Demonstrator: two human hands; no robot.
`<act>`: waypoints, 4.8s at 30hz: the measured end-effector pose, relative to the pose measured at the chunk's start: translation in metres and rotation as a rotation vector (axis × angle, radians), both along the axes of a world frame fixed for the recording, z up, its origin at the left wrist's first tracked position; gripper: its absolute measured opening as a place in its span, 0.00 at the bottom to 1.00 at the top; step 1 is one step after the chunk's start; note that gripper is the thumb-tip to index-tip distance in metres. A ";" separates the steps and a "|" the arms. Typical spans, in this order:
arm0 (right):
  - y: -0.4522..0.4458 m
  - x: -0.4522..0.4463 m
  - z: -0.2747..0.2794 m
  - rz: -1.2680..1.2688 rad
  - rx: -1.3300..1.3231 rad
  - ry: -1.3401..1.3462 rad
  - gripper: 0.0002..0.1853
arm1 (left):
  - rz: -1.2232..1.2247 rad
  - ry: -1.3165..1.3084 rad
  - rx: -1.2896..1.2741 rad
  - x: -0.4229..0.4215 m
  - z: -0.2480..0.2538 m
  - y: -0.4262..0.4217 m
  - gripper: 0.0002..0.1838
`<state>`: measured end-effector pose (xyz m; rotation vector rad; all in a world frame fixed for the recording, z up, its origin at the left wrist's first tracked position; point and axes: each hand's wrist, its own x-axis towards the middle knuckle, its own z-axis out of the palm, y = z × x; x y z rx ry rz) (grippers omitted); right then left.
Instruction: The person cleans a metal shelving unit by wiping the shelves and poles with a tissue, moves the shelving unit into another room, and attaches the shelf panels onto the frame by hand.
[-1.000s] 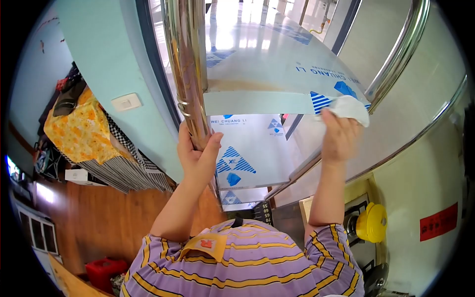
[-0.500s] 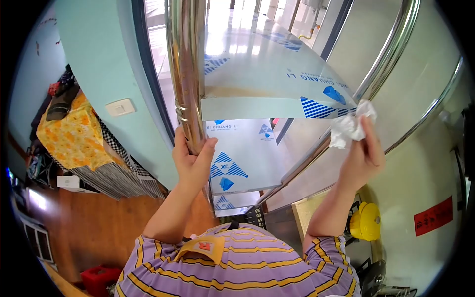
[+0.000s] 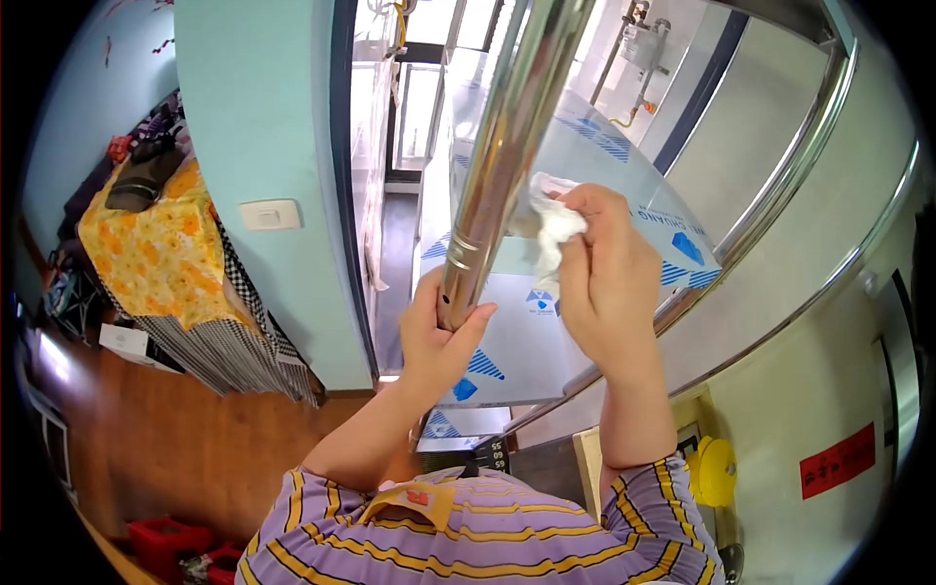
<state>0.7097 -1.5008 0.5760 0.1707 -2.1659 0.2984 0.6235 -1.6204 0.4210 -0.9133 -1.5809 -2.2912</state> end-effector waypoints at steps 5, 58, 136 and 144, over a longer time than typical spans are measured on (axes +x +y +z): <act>-0.012 -0.016 -0.001 0.140 -0.043 -0.024 0.15 | -0.011 0.051 0.055 -0.003 -0.001 0.003 0.26; 0.014 -0.021 -0.039 0.106 0.162 0.510 0.11 | -0.001 -0.073 0.080 0.002 -0.008 0.005 0.23; 0.021 0.112 -0.322 0.370 -1.788 -0.273 0.19 | -0.906 -0.997 -0.557 0.090 -0.170 -0.006 0.28; 0.048 0.119 -0.310 0.307 -0.464 -0.498 0.17 | -1.110 -1.284 -0.326 0.076 -0.192 0.000 0.19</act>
